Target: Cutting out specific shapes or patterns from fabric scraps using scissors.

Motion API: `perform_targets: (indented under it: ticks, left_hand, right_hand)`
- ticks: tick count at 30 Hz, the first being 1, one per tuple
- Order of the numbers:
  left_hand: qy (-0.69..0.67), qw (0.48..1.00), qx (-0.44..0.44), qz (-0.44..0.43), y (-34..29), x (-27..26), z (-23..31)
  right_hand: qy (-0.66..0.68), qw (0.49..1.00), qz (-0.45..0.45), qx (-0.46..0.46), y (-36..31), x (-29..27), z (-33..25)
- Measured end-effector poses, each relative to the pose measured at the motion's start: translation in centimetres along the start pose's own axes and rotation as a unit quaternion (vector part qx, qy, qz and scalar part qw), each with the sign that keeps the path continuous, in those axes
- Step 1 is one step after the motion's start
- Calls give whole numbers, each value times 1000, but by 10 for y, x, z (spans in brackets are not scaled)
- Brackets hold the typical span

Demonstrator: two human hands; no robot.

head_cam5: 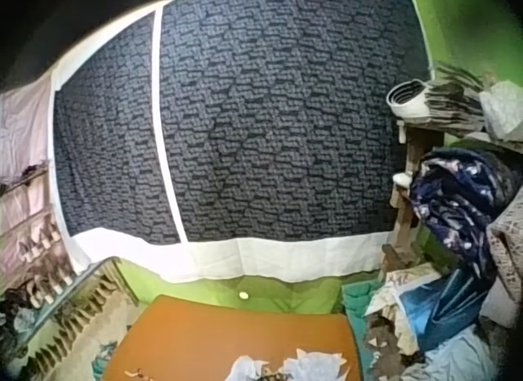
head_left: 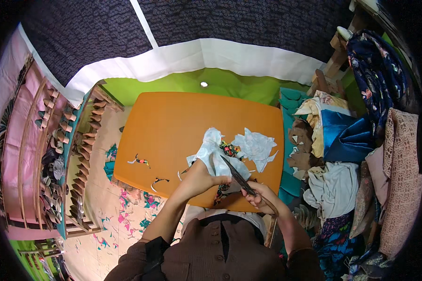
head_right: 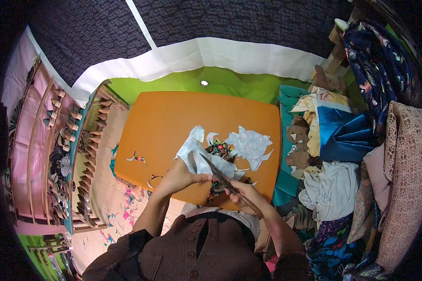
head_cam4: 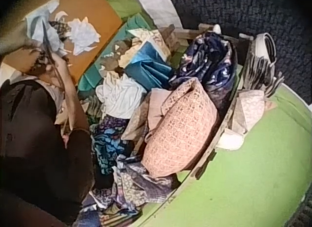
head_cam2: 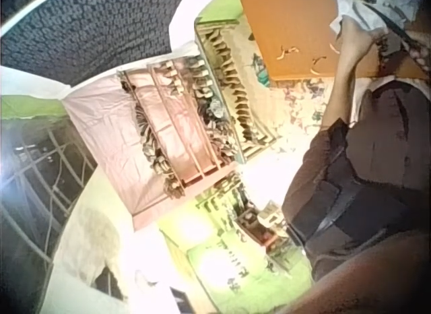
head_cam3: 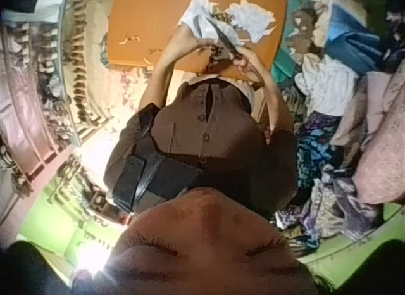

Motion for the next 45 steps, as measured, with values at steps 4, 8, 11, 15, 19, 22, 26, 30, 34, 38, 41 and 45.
perform_targets:
  ticks: [4,8,11,15,19,22,26,30,34,38,41,45]
  left_hand:
    - [48,998,41,-16,0,0,16]
    - [-201,978,-50,31,-7,6,-8]
    - [-220,965,-50,129,-11,0,-12]
    - [-100,989,-42,104,-12,-3,-10]
    - [-36,999,-3,30,-8,9,-3]
    - [-50,999,4,21,-8,12,-12]
    - [-62,996,-58,-7,-11,13,-16]
    - [-77,997,2,6,-8,14,-4]
    - [-63,998,11,17,-10,12,-3]
    - [-73,997,0,8,-10,14,6]
    - [-32,998,46,32,-10,13,3]
    - [-87,995,-22,40,-12,11,-1]
  right_hand:
    - [-11,1000,-20,16,-1,-12,7]
    - [-162,984,25,-75,-3,-13,-4]
    - [-242,960,7,-140,0,-19,-1]
    - [-306,938,4,-164,-7,-4,-5]
    - [-332,934,4,-131,0,-10,7]
    - [-170,983,-3,-64,-4,8,7]
    - [-237,957,-42,-164,-12,19,-3]
    - [-140,990,-14,33,6,-8,21]
    - [-138,987,5,79,2,-11,22]
    - [-150,989,-1,19,-20,10,5]
    - [-150,988,15,28,-20,6,3]
    - [-149,986,35,62,-24,5,3]
Point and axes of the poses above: each hand's wrist, its own y-axis towards the middle knuckle, its own x-axis out of the palm, z = x × y, the point moved 7 cm from there along y, towards the middle knuckle, and after that the axes turned 7 degrees about x, right-handed, at the moved point
